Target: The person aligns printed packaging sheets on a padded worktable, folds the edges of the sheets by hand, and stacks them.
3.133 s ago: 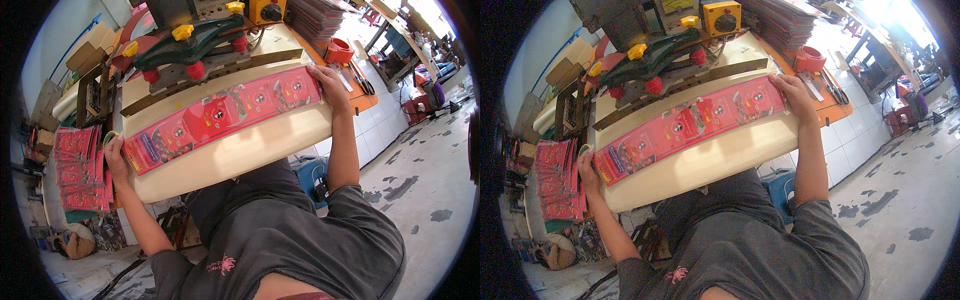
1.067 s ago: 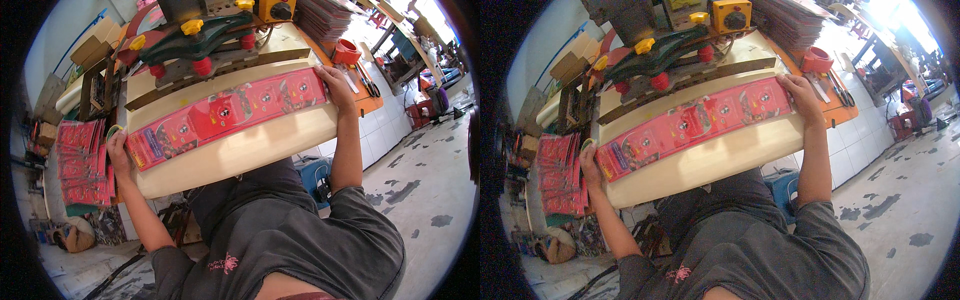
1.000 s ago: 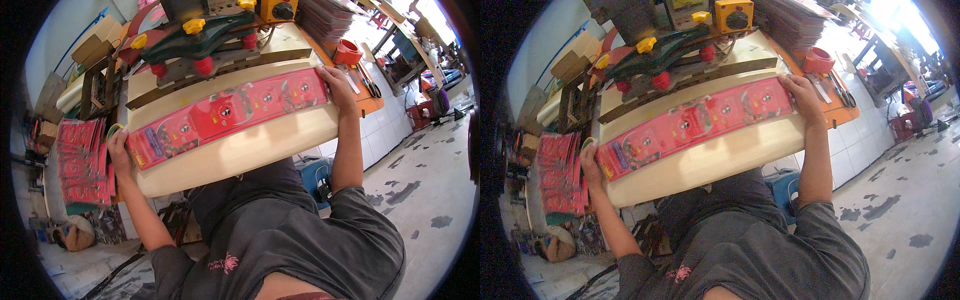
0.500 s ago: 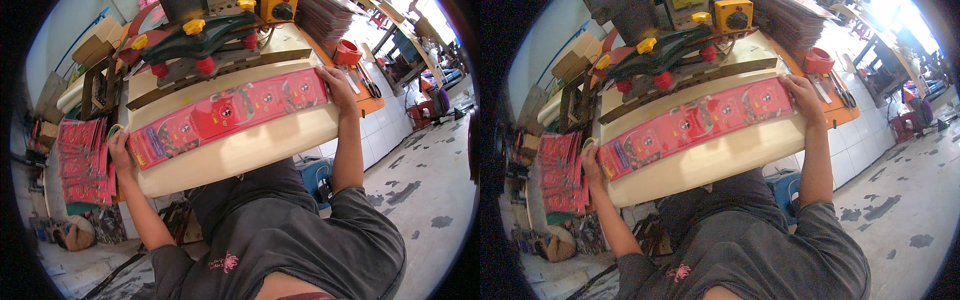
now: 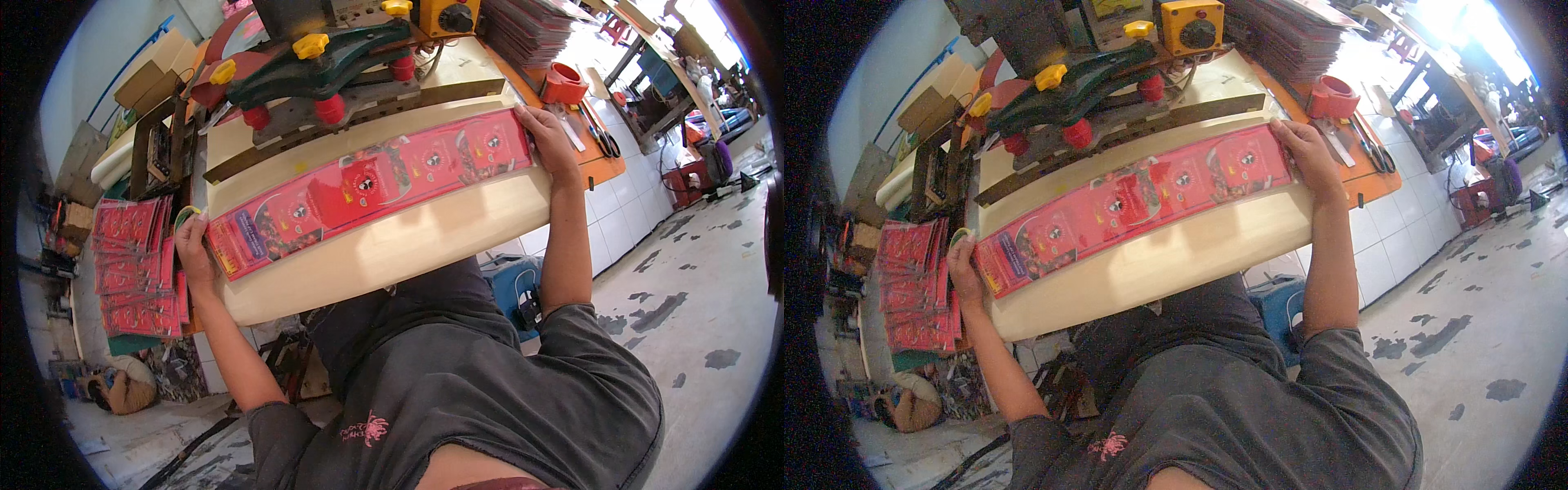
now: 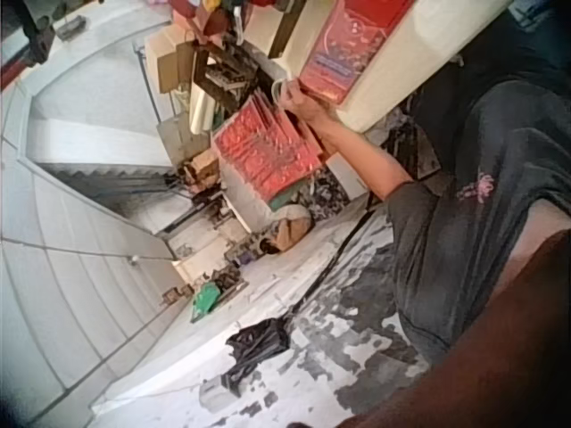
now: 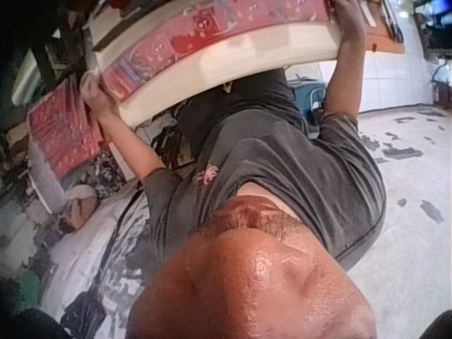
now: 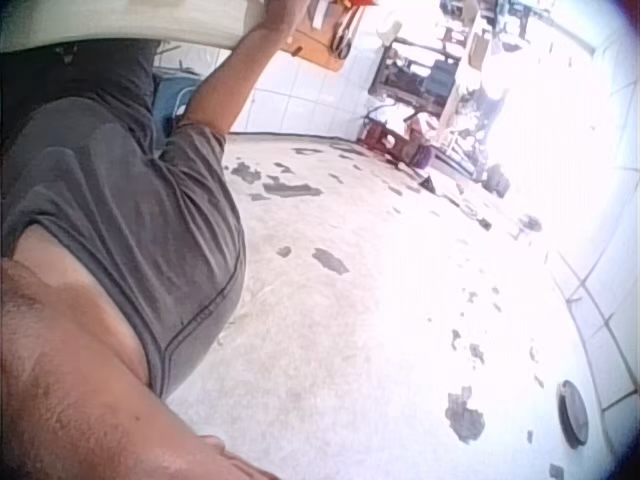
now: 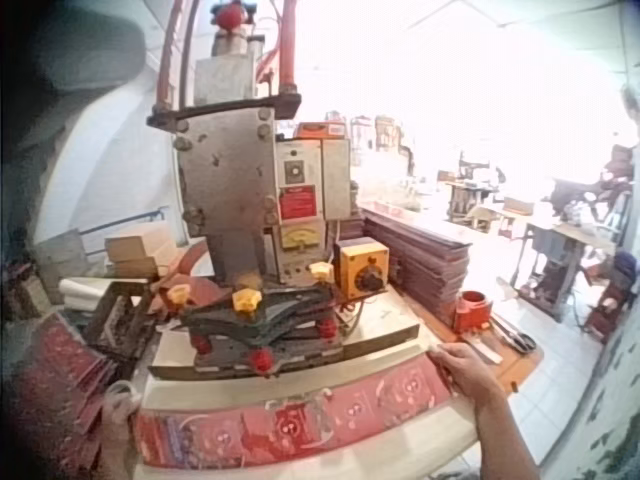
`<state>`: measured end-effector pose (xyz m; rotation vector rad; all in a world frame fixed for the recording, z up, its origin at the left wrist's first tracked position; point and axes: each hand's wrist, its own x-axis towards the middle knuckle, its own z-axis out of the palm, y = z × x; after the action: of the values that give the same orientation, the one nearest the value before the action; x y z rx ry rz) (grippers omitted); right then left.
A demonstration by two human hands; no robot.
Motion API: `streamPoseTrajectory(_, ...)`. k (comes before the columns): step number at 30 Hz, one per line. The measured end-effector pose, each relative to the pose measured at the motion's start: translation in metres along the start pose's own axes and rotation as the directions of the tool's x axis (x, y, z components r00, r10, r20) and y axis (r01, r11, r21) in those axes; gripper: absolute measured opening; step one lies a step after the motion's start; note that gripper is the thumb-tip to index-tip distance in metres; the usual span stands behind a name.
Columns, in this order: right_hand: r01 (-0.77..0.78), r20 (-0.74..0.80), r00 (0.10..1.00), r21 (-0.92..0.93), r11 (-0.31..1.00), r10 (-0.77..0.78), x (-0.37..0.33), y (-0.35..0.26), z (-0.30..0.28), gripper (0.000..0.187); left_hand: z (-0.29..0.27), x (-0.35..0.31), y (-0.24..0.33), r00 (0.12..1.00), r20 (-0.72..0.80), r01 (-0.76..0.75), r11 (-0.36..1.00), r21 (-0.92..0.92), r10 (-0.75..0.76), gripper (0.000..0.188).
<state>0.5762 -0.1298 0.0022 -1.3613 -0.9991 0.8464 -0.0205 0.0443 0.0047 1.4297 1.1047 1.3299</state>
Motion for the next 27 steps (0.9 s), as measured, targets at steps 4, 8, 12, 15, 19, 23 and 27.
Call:
streamPoseTrajectory(4, -0.018, -0.003, 1.0, 0.037, 0.999, 0.018, -0.001, -0.004, 0.005, 0.041, -0.006, 0.002, -0.005, 0.999, 0.034, 0.012, 0.999, -0.031, -0.011, 0.026)
streamPoseTrajectory(8, -0.002, 0.015, 1.0, 0.033, 0.999, 0.002, 0.005, 0.004, -0.001, 0.039, -0.025, 0.011, -0.017, 0.994, 0.102, 0.045, 0.998, -0.036, -0.042, 0.019)
streamPoseTrajectory(12, 0.022, 0.011, 1.0, 0.007, 1.0, -0.022, 0.005, 0.004, 0.0, 0.038, -0.022, 0.009, -0.018, 0.995, 0.094, 0.046, 0.999, -0.015, -0.044, 0.022)
streamPoseTrajectory(15, -0.011, 0.033, 0.999, 0.034, 0.999, 0.01, 0.0, -0.002, 0.005, 0.037, -0.013, 0.004, -0.01, 0.999, 0.035, 0.014, 1.0, 0.0, -0.014, 0.024)
streamPoseTrajectory(19, -0.014, 0.043, 0.999, -0.077, 0.997, 0.017, 0.001, 0.0, 0.002, 0.037, 0.005, -0.013, 0.013, 0.991, -0.091, -0.077, 0.982, 0.173, 0.093, 0.027)
streamPoseTrajectory(23, 0.044, -0.041, 0.998, 0.098, 0.994, -0.04, -0.009, 0.001, 0.011, 0.035, -0.045, -0.046, 0.016, 0.972, 0.219, 0.053, 0.989, 0.139, -0.083, 0.024)
streamPoseTrajectory(27, 0.083, -0.15, 0.984, -0.078, 0.993, -0.094, -0.034, 0.005, 0.006, 0.033, -0.04, -0.095, 0.075, 0.823, 0.449, 0.12, 0.88, 0.461, -0.347, 0.014)
